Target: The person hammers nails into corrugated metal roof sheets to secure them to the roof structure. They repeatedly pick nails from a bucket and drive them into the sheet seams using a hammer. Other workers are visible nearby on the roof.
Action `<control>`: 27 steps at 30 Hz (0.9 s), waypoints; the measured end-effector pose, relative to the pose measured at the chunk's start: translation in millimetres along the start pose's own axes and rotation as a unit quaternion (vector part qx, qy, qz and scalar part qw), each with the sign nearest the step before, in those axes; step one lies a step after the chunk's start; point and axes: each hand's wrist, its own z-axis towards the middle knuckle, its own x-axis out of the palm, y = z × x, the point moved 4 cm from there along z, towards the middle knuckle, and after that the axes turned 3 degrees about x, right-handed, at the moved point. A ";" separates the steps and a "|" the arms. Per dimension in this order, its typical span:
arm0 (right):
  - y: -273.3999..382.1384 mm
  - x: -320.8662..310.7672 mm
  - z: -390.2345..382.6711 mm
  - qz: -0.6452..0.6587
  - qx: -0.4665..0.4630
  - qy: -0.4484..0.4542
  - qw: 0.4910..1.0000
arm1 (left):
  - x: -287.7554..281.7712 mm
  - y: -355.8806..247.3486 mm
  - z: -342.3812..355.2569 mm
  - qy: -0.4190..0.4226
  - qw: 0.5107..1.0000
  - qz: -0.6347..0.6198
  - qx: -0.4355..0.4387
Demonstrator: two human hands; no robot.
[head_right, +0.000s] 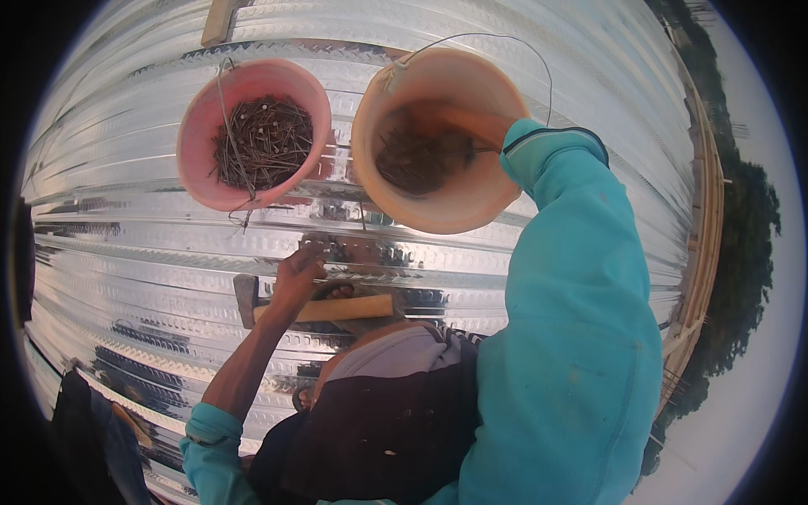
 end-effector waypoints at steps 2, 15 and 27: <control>-7.7 0.0 -13.1 0.055 -0.046 -0.019 0.997 | -8.4 -7.3 -15.0 -0.007 1.000 -0.016 -0.001; 173.3 -137.8 -129.9 0.501 0.109 0.153 0.845 | -48.6 -133.6 -132.5 -0.189 0.883 0.236 0.359; 436.2 41.4 -59.8 0.510 -0.017 0.288 0.810 | -79.7 7.1 -209.4 -0.300 0.862 0.318 0.258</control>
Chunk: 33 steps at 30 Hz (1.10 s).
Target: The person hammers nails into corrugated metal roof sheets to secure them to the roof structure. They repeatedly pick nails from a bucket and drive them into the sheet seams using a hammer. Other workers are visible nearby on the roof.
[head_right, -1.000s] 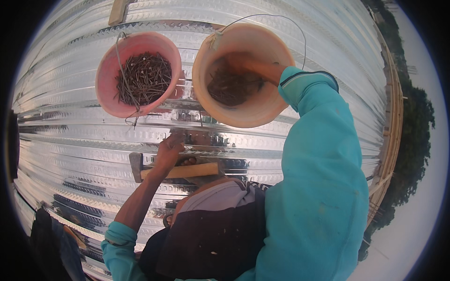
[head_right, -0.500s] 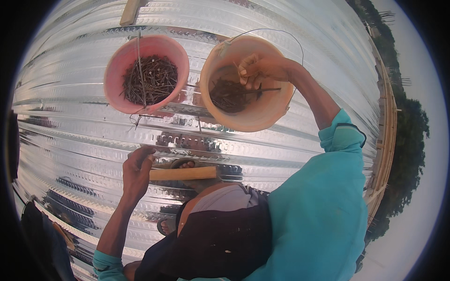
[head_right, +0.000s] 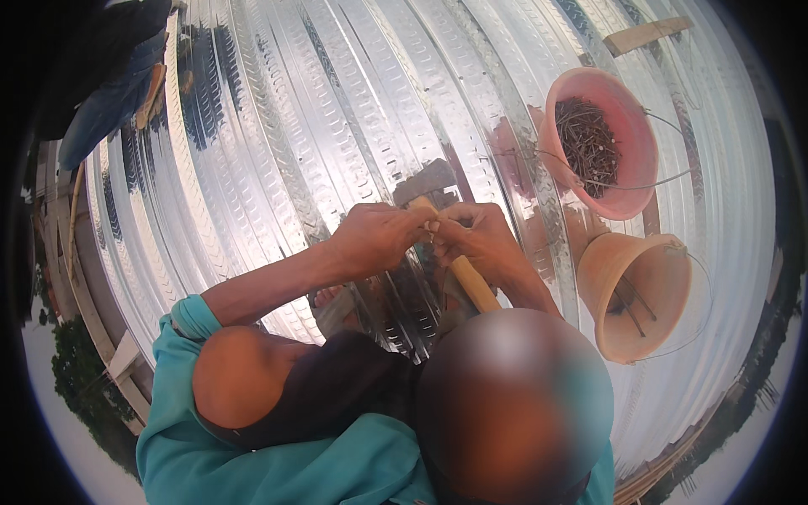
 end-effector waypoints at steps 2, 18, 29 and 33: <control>-20.0 6.4 21.2 -0.094 -0.025 -0.052 0.994 | 11.1 26.6 -20.5 -0.005 0.988 -0.069 -0.141; -64.3 23.8 29.3 -0.106 0.148 -0.004 0.983 | 9.9 255.1 -44.4 -0.348 0.855 -0.198 -0.330; 41.5 84.6 35.6 -0.285 -0.257 -0.178 0.906 | 13.0 259.7 -51.7 -0.377 0.881 -0.040 -0.283; 27.4 106.6 55.5 -0.243 -0.264 -0.174 0.917 | 18.0 254.9 -40.9 -0.356 0.897 -0.015 -0.262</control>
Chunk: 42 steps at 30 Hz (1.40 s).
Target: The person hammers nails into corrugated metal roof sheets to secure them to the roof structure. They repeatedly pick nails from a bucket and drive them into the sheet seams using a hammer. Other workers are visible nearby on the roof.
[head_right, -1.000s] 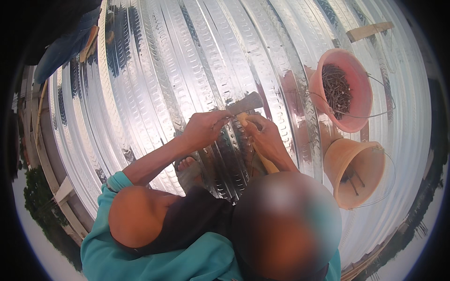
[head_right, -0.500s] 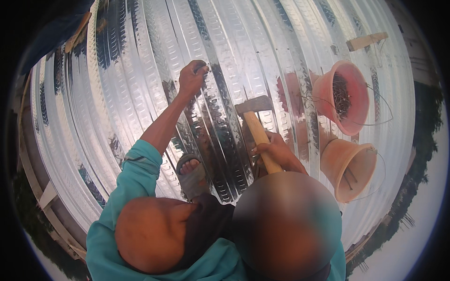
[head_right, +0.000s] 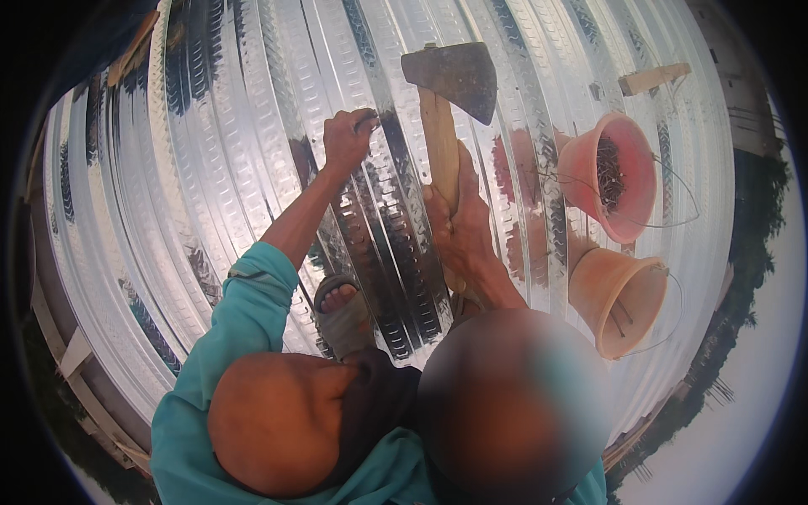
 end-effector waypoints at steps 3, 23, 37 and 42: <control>-25.8 27.0 9.7 -0.136 -0.061 0.017 0.989 | 2.6 7.1 -6.4 -0.022 0.999 -0.017 0.026; -6.5 50.3 18.6 -0.019 -0.097 -0.109 0.989 | 7.2 6.5 -9.7 -0.027 0.998 0.024 0.050; -28.1 45.8 4.0 0.008 -0.093 -0.148 0.985 | -24.9 0.8 -61.0 0.122 0.969 0.216 -0.014; -77.8 99.2 27.6 -0.160 0.093 0.045 0.982 | -37.8 1.2 -73.8 0.190 0.944 0.269 -0.005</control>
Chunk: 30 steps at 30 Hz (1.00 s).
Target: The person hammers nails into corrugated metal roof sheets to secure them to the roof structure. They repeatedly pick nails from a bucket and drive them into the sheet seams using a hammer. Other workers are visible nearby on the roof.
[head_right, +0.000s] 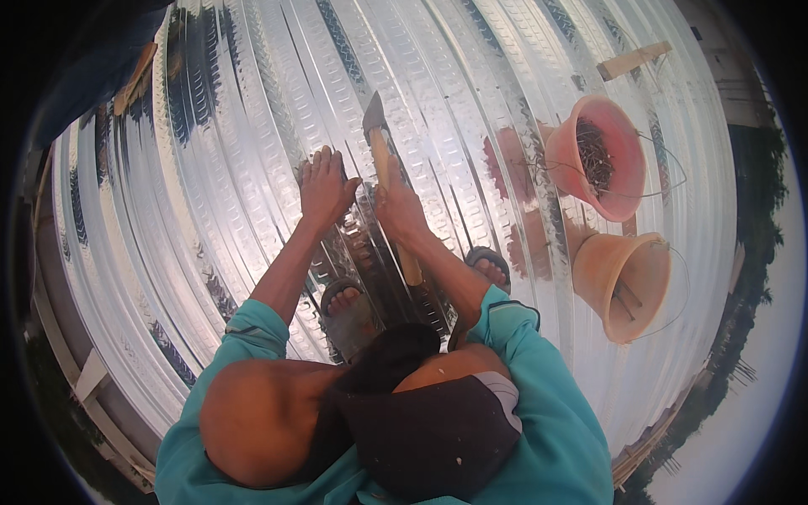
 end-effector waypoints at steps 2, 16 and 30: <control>18.5 -17.0 0.2 0.025 -0.037 -0.035 0.998 | 1.9 3.0 -3.1 -0.002 1.000 0.017 0.006; 35.3 -30.0 5.1 0.072 -0.023 -0.025 0.997 | 4.6 -1.8 -7.5 0.019 0.999 0.035 -0.001; 37.2 -28.1 7.2 0.070 -0.204 -0.206 0.955 | 8.9 1.1 -6.4 -0.002 0.999 0.038 0.008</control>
